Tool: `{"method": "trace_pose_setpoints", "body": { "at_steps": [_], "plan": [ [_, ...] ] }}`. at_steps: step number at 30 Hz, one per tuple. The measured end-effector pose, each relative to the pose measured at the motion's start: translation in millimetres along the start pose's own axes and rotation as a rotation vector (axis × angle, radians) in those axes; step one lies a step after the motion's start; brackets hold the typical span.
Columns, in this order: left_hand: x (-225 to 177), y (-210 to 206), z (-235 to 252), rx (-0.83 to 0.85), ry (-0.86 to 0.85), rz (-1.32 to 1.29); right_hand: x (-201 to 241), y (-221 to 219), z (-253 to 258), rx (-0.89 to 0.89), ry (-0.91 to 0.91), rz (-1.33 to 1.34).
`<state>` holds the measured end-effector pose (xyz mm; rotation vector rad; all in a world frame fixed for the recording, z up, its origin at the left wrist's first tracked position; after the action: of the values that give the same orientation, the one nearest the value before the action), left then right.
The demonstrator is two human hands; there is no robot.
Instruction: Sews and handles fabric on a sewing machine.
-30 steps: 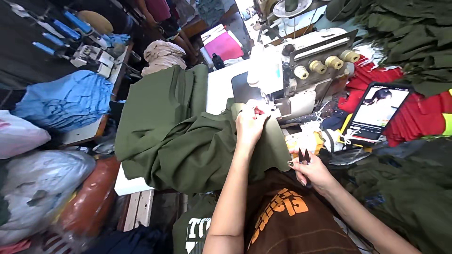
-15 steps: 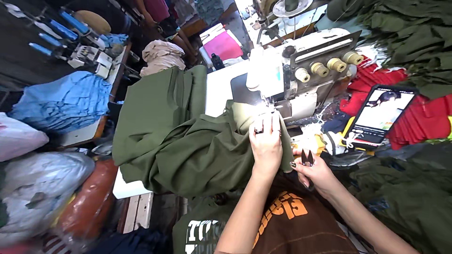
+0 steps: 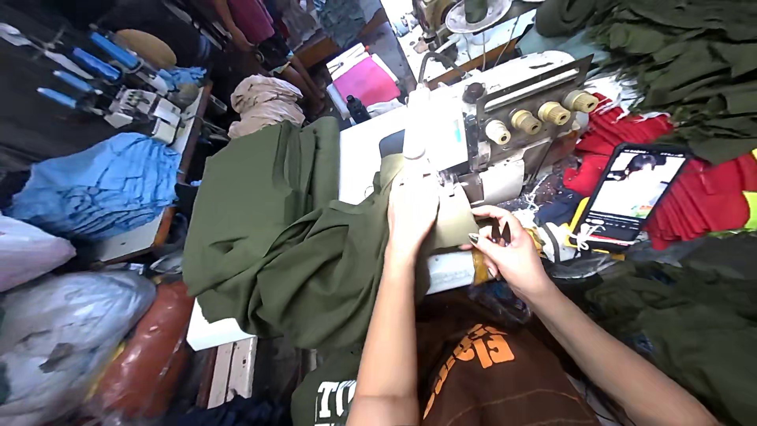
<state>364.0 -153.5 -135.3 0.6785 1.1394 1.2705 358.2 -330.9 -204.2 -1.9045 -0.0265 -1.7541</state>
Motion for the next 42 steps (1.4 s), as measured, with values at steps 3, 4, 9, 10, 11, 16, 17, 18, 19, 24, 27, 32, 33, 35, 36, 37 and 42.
{"method": "trace_pose_setpoints", "body": {
  "at_steps": [3, 4, 9, 10, 11, 16, 17, 18, 19, 24, 27, 32, 33, 35, 36, 37, 42],
  "plan": [
    [18, -2, 27, 0.030, -0.026, 0.019, 5, -6, 24, 0.008, 0.092, -0.157],
    [25, -7, 43, 0.045, 0.017, 0.073, 5, -8, 29, 0.008, 0.128, -0.219],
    [51, -8, 83, -0.006, 0.190, 0.098, 3, -10, 34, -0.031, 0.315, -0.439],
    [59, -5, 84, -0.016, 0.258, 0.067, 3, -10, 33, -0.030, 0.330, -0.460],
    [68, -2, 82, -0.011, 0.334, 0.028, 3, -10, 32, -0.023, 0.321, -0.484],
    [101, 26, 15, -0.238, 0.401, -0.079, 21, -25, 37, 0.079, 0.226, -0.573],
    [104, 41, -4, -0.367, 0.399, -0.135, 28, -32, 38, 0.095, 0.258, -0.581],
    [103, 60, -24, -0.501, 0.389, -0.203, 36, -41, 39, 0.106, 0.314, -0.579],
    [98, 80, -44, -0.627, 0.358, -0.256, 44, -51, 39, 0.110, 0.395, -0.574],
    [62, 156, -110, -0.996, 0.108, -0.361, 58, -96, 44, 0.284, 0.458, -0.599],
    [54, 157, -136, -0.926, 0.041, -0.370, 44, -94, 32, 0.401, 0.445, -0.664],
    [31, 79, -166, -0.441, 0.017, -0.256, 26, -39, 11, 0.295, 0.485, -1.090],
    [19, 55, -171, -0.327, -0.012, -0.206, 25, -28, 13, 0.227, 0.465, -1.186],
    [-4, 9, -185, -0.158, -0.085, -0.113, 22, -17, 17, 0.154, 0.380, -1.282],
    [-11, -9, -192, -0.111, -0.110, -0.088, 20, -18, 17, 0.158, 0.344, -1.267],
    [-14, -21, -198, -0.083, -0.118, -0.084, 16, -23, 16, 0.183, 0.305, -1.217],
    [-9, -22, -205, 0.016, -0.101, -0.229, -18, -61, 4, 0.341, 0.015, -1.060]
  ]
}}
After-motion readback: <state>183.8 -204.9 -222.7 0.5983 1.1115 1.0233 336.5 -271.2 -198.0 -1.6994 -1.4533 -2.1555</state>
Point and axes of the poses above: each hand's wrist, its own z-axis towards the middle knuckle, its own y-axis out of the back of the hand, x = y × z, the point moved 9 cm from there along z, towards the middle knuckle, and after that the axes turned 7 degrees about z, right-handed, at the moved point
